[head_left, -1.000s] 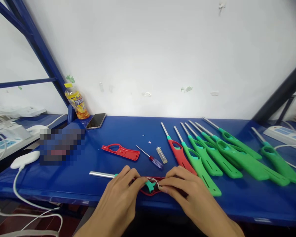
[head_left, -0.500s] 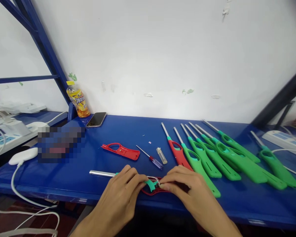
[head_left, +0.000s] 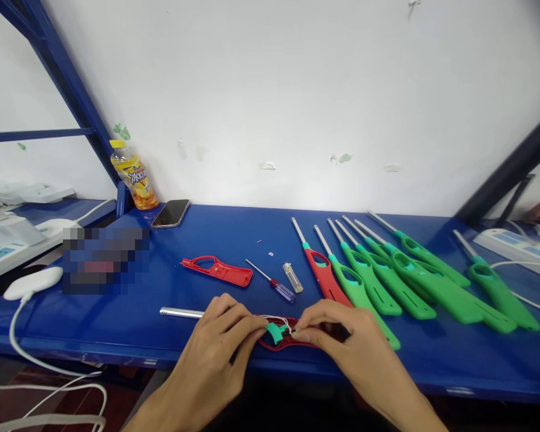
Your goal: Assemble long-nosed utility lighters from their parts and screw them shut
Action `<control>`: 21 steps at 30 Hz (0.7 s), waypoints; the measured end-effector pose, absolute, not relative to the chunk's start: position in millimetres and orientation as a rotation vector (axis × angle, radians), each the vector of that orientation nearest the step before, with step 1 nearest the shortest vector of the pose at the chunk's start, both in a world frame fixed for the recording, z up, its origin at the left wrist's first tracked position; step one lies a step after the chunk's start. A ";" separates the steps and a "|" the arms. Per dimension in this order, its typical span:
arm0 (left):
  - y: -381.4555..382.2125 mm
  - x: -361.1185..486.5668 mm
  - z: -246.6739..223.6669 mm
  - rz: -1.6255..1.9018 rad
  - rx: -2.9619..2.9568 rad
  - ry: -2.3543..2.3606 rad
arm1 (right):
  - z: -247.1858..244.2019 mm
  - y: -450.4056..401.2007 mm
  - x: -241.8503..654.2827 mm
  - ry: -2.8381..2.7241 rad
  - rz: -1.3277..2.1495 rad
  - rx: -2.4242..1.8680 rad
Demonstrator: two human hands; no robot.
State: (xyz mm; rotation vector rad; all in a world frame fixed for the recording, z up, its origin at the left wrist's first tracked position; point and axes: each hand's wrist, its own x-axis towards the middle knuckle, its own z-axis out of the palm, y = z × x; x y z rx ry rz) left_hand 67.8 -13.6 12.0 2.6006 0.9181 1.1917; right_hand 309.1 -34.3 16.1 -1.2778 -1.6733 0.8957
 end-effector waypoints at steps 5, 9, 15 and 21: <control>-13.2 68.0 11.9 1.232 2.611 0.862 | 12.9 -35.9 310.8 -1.646 0.872 -1.266; -13.9 66.7 11.3 1.221 2.615 0.873 | 14.4 -36.3 309.9 -1.666 0.874 -1.268; -13.6 65.5 8.7 1.253 2.627 0.873 | 16.5 -36.5 310.6 -1.693 0.861 -1.267; -13.6 67.5 6.7 1.238 2.669 0.885 | 16.5 -36.3 311.3 -1.738 0.859 -1.236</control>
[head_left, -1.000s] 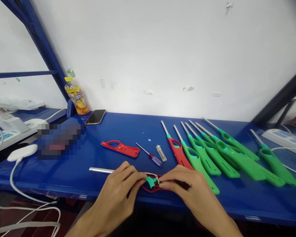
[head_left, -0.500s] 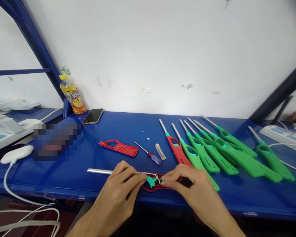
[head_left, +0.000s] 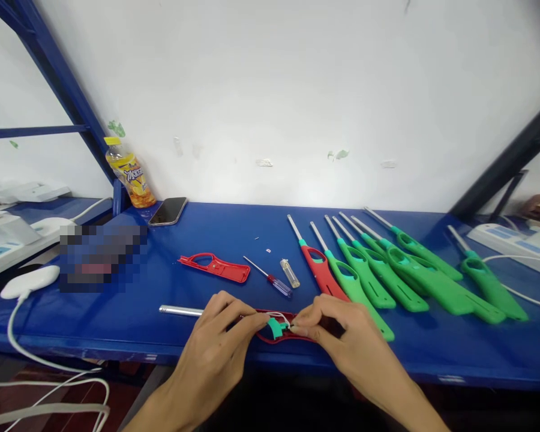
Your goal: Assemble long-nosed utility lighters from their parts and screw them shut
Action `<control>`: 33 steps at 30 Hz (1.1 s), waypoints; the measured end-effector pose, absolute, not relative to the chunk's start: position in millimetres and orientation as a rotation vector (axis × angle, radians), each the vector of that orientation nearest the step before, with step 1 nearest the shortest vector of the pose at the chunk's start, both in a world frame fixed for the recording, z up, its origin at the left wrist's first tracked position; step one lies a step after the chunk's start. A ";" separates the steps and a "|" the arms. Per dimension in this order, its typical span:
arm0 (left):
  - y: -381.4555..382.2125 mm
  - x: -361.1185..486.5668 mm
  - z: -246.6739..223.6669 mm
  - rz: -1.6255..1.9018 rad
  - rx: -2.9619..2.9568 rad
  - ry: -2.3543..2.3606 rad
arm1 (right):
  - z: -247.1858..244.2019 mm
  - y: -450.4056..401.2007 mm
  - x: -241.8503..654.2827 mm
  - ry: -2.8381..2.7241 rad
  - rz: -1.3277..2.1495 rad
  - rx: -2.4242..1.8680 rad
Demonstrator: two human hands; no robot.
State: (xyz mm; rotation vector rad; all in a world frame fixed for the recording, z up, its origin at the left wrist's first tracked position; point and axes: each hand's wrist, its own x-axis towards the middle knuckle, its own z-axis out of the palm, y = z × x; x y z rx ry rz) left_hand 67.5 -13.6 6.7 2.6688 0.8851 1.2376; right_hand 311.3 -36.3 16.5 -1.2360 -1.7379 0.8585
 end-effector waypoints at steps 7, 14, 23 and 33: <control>-10.3 69.5 9.8 1.324 2.676 0.908 | 23.3 -37.7 309.2 -1.772 0.676 -1.169; -5.1 62.3 13.6 1.333 2.708 1.003 | 29.3 -33.5 298.7 -1.881 0.402 -1.052; -7.4 64.0 8.2 1.070 2.708 0.968 | 12.6 -45.3 303.3 -1.965 0.362 -1.111; -4.6 61.9 7.2 1.032 2.731 0.900 | 7.5 -48.4 307.4 -1.929 0.265 -1.057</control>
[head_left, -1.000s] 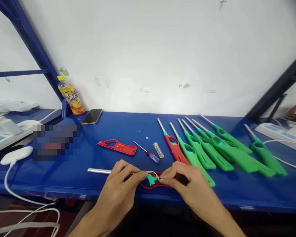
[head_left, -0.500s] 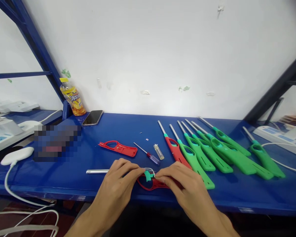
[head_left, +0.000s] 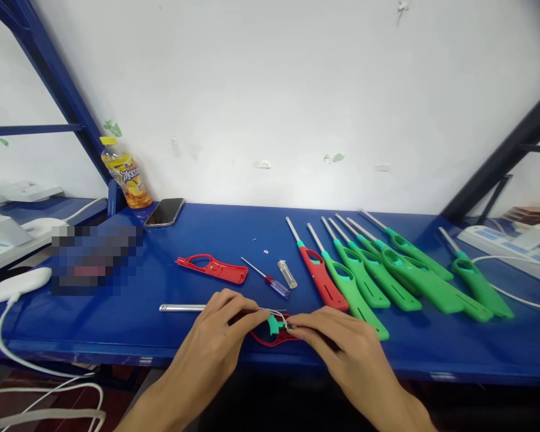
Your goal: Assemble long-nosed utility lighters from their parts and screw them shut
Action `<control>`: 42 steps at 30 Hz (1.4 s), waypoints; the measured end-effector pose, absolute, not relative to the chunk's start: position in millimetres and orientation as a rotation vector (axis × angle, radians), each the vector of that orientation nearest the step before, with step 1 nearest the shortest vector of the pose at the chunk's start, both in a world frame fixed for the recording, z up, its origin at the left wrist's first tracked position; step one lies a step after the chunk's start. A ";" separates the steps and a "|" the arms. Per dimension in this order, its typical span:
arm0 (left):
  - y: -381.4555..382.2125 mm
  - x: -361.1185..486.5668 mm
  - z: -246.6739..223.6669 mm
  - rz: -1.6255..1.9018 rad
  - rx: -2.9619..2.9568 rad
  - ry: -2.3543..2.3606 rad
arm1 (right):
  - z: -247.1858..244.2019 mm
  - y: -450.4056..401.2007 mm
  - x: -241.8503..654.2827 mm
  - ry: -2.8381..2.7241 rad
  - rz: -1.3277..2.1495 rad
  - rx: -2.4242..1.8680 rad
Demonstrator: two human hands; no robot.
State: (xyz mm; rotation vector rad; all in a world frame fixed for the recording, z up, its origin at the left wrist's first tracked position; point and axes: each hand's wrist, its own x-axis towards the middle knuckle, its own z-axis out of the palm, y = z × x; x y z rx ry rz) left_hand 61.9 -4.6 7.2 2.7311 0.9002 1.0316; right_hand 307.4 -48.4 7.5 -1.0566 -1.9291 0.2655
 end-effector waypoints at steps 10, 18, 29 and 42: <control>-6.5 60.4 9.2 1.054 2.747 0.823 | 6.0 -50.4 310.0 -1.969 0.311 -1.059; -7.1 59.7 6.1 0.980 2.745 0.825 | 8.4 -52.7 310.4 -1.961 0.359 -1.052; -7.3 59.5 4.9 0.983 2.794 0.814 | 6.9 -51.8 311.3 -1.951 0.404 -1.065; -6.2 59.5 6.1 1.021 2.774 0.757 | 12.0 -52.7 311.7 -1.954 0.524 -1.134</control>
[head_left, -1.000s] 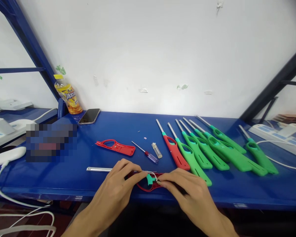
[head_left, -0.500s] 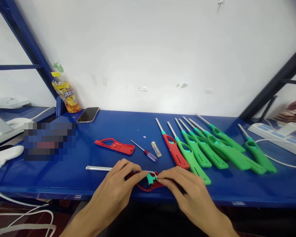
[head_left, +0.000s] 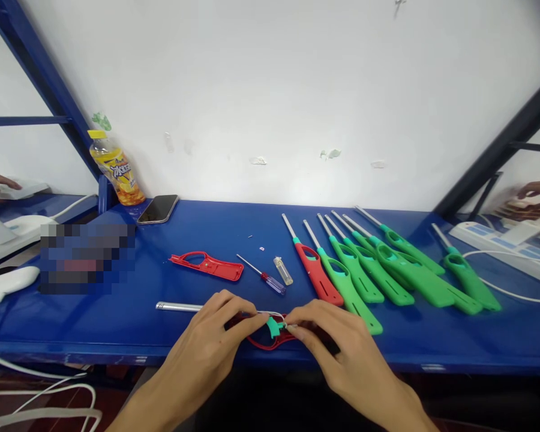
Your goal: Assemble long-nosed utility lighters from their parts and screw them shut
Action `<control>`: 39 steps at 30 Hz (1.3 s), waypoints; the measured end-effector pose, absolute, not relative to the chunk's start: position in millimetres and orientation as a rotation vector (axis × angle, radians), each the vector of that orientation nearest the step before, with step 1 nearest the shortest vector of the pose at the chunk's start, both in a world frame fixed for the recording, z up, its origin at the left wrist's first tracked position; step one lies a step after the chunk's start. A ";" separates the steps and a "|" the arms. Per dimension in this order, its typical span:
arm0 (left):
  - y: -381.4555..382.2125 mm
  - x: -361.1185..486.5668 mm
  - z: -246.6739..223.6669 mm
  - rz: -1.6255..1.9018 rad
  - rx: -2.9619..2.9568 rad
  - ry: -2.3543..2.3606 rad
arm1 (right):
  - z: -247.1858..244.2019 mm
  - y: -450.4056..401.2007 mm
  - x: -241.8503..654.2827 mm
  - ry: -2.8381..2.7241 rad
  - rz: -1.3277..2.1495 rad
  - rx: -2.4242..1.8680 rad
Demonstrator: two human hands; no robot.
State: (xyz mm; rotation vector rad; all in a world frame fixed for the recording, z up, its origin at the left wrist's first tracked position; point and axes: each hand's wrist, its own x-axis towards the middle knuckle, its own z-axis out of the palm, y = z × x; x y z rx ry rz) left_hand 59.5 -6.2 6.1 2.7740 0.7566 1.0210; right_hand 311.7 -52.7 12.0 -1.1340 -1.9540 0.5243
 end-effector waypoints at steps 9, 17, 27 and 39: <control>-7.0 59.0 7.0 0.998 2.785 0.782 | 8.7 -50.5 313.9 -1.969 0.511 -1.070; -6.3 59.1 6.6 1.038 2.773 0.753 | 7.9 -49.9 313.2 -2.001 0.470 -1.080; -7.3 59.2 8.7 0.999 2.776 0.770 | 15.8 -47.1 315.9 -1.918 0.606 -1.154; -16.5 65.7 16.1 1.034 2.808 0.761 | 19.4 -50.2 313.4 -2.020 0.503 -1.134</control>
